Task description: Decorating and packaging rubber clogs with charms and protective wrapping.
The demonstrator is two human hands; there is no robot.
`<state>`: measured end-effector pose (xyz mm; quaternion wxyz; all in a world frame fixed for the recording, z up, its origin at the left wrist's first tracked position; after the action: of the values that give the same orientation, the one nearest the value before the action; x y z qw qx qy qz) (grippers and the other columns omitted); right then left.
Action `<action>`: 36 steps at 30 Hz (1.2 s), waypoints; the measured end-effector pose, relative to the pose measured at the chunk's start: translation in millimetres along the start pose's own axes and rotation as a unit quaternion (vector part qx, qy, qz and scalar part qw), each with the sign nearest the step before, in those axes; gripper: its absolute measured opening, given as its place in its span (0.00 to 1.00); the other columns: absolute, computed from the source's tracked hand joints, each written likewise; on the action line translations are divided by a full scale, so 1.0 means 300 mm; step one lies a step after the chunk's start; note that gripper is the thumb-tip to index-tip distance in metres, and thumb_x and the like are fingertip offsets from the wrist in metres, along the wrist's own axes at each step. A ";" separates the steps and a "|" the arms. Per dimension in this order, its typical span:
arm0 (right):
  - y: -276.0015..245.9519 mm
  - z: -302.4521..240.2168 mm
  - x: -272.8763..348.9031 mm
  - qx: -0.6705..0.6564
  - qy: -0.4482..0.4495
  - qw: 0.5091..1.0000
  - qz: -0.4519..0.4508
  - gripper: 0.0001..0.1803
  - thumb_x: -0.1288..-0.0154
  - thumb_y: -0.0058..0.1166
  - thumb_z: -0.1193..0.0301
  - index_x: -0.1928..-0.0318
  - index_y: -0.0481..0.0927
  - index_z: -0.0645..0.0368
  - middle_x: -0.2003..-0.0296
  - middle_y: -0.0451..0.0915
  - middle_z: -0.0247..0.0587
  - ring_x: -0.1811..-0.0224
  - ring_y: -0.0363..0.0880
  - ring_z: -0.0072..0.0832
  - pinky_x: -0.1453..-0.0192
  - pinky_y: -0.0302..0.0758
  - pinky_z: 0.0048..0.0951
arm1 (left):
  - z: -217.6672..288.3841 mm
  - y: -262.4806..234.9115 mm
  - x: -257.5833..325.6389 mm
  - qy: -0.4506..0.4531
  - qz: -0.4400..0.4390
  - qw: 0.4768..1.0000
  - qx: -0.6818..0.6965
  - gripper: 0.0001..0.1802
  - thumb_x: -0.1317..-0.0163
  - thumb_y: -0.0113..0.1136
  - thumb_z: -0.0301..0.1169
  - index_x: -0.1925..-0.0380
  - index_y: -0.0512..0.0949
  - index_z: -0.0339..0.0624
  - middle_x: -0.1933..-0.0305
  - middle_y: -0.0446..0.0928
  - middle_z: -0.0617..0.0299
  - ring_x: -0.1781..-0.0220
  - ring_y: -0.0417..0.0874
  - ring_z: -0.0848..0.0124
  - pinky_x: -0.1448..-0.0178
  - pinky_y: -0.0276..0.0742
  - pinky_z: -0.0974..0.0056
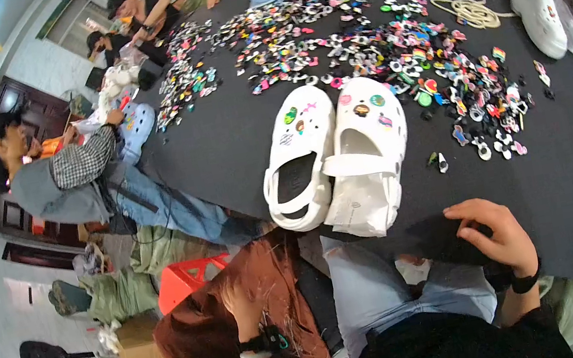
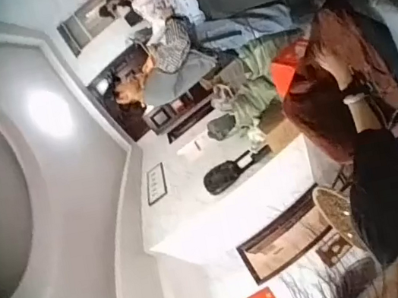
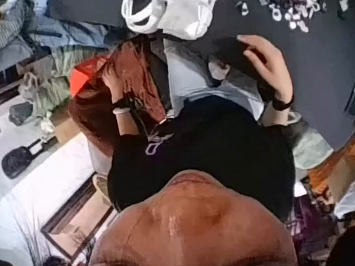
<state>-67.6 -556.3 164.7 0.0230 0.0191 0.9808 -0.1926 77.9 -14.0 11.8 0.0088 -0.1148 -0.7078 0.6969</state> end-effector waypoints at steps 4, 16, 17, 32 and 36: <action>-0.020 0.064 -0.007 0.068 0.002 0.997 0.025 0.15 0.40 0.59 0.74 0.51 0.80 0.59 0.53 0.81 0.45 0.57 0.82 0.41 0.51 0.77 0.39 | 0.327 -0.339 -0.101 0.060 0.125 0.975 0.174 0.37 0.50 0.71 0.37 0.39 0.69 0.40 0.33 0.66 0.47 0.32 0.64 0.48 0.29 0.57 0.46; 0.007 0.056 0.018 0.132 -0.096 0.986 0.017 0.15 0.40 0.59 0.70 0.53 0.81 0.58 0.52 0.81 0.43 0.50 0.80 0.41 0.47 0.75 0.39 | 1.187 -0.718 -0.134 0.408 0.054 0.883 0.226 0.30 0.45 0.67 0.37 0.43 0.73 0.35 0.38 0.71 0.42 0.38 0.71 0.45 0.35 0.66 0.48; 0.008 0.054 0.020 0.136 -0.097 0.986 0.017 0.14 0.40 0.59 0.70 0.53 0.81 0.57 0.52 0.81 0.43 0.50 0.80 0.41 0.46 0.75 0.39 | 1.209 -0.712 -0.142 0.409 0.057 0.886 0.211 0.31 0.43 0.65 0.39 0.42 0.72 0.35 0.38 0.70 0.41 0.37 0.71 0.45 0.34 0.65 0.48; 0.013 0.050 0.041 0.172 -0.127 0.976 0.043 0.13 0.42 0.60 0.70 0.54 0.81 0.55 0.53 0.80 0.37 0.52 0.79 0.38 0.49 0.74 0.38 | 1.389 -0.618 -0.264 0.410 0.054 0.908 0.064 0.41 0.44 0.62 0.52 0.40 0.68 0.29 0.38 0.69 0.35 0.34 0.68 0.46 0.28 0.51 0.43; 0.009 0.057 0.047 0.186 -0.139 0.971 0.052 0.13 0.42 0.60 0.69 0.56 0.82 0.55 0.54 0.80 0.37 0.54 0.79 0.37 0.50 0.75 0.37 | 1.385 -0.585 -0.273 0.393 0.053 0.914 0.086 0.39 0.46 0.63 0.47 0.40 0.69 0.32 0.38 0.70 0.37 0.33 0.68 0.46 0.27 0.51 0.42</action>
<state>-80.8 -559.9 147.1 0.1652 0.0475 0.9127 -0.3708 59.4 -437.9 185.6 0.2589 -0.4155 -0.5772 0.6535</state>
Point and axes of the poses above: each hand's wrist, its own x-axis away from the middle knuckle, its own y-axis out of the palm, z = x × y, the point moved 8 cm from there along -x, towards the middle knuckle
